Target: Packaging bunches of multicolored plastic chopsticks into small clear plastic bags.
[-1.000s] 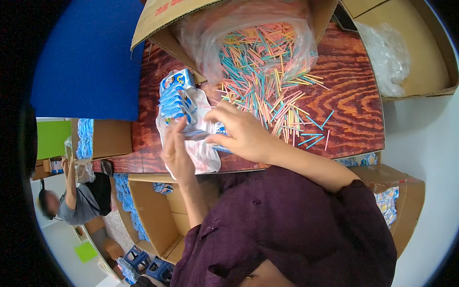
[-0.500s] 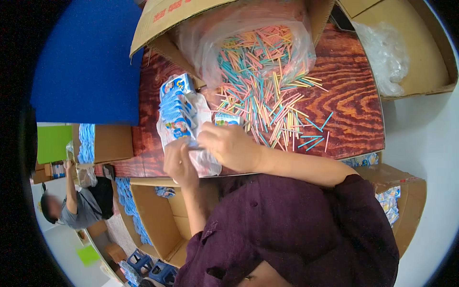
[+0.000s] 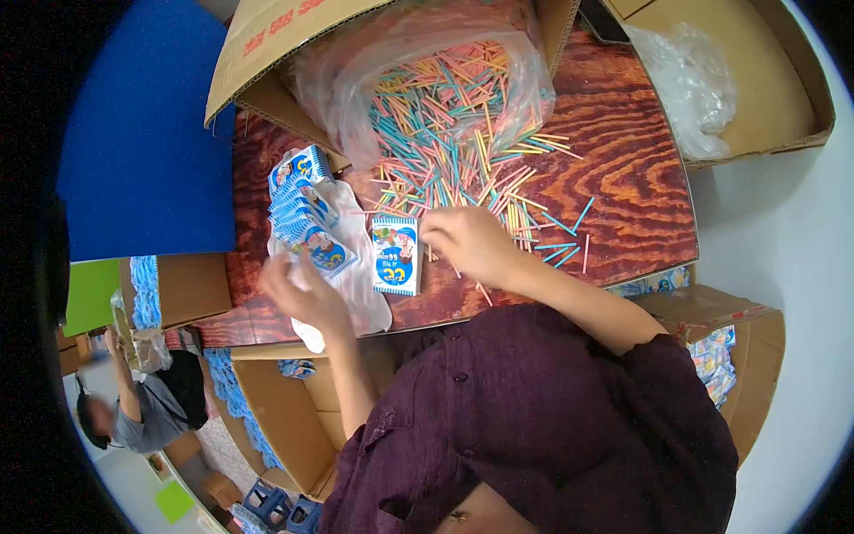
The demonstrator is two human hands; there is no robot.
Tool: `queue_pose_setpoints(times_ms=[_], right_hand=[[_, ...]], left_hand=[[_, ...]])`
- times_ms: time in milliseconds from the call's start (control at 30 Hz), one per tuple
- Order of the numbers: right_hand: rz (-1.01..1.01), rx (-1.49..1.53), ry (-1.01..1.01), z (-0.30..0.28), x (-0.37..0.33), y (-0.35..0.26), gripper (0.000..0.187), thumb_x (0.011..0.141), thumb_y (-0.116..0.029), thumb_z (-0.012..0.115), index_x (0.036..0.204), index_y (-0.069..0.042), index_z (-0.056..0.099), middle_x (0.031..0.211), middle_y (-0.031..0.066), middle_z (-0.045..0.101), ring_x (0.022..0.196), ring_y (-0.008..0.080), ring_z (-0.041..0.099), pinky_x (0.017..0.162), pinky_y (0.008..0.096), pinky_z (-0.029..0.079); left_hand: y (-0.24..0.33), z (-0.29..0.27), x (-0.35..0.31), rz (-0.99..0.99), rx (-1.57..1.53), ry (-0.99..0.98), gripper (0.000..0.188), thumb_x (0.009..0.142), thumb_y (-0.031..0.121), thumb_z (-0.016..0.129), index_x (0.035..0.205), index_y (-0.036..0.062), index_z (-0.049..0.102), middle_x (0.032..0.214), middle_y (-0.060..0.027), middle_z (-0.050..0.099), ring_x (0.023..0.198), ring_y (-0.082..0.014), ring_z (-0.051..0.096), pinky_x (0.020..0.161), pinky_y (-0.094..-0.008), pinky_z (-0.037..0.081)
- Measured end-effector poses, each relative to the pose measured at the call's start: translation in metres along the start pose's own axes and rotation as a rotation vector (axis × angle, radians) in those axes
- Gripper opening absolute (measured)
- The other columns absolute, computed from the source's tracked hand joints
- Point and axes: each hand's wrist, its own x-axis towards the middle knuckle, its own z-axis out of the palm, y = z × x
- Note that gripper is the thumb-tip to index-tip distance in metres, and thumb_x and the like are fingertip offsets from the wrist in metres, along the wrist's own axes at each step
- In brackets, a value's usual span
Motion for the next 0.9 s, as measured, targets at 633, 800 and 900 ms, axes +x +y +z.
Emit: queue_pose_setpoints(times_ms=[633,800,900], right_hand=[[-0.148,-0.019,0.111,0.005,0.012,-0.014,0.010,0.084,-0.009,0.059,0.089,0.000,0.061,0.082,0.0124,0.061,0.074,0.0266,0.061,0.066,0.0349,0.046],[-0.088,-0.003,0.118,0.003,0.012,-0.022,0.016,0.084,-0.015,0.063,0.089,0.000,0.062,0.080,0.0096,0.062,0.072,0.0211,0.060,0.065,0.0326,0.046],[0.108,0.290,-0.046,0.002,0.016,-0.035,0.021,0.084,-0.018,0.065,0.092,0.001,0.061,0.079,0.0065,0.062,0.073,0.0141,0.058,0.065,0.0298,0.046]], left_hand=[[0.032,0.018,-0.052,0.102,-0.129,-0.480,0.014,0.078,0.009,0.066,0.086,0.0057,0.055,0.082,-0.0070,0.054,0.080,-0.0262,0.051,0.075,-0.0392,0.034],[0.031,0.009,-0.043,0.165,-0.159,-0.410,0.010,0.075,0.004,0.068,0.079,0.0050,0.060,0.079,-0.0087,0.055,0.080,-0.0272,0.052,0.074,-0.0381,0.036],[0.052,-0.013,-0.034,0.196,-0.142,-0.352,0.013,0.070,0.000,0.071,0.079,0.0067,0.064,0.091,-0.0098,0.058,0.091,-0.0286,0.054,0.079,-0.0396,0.039]])
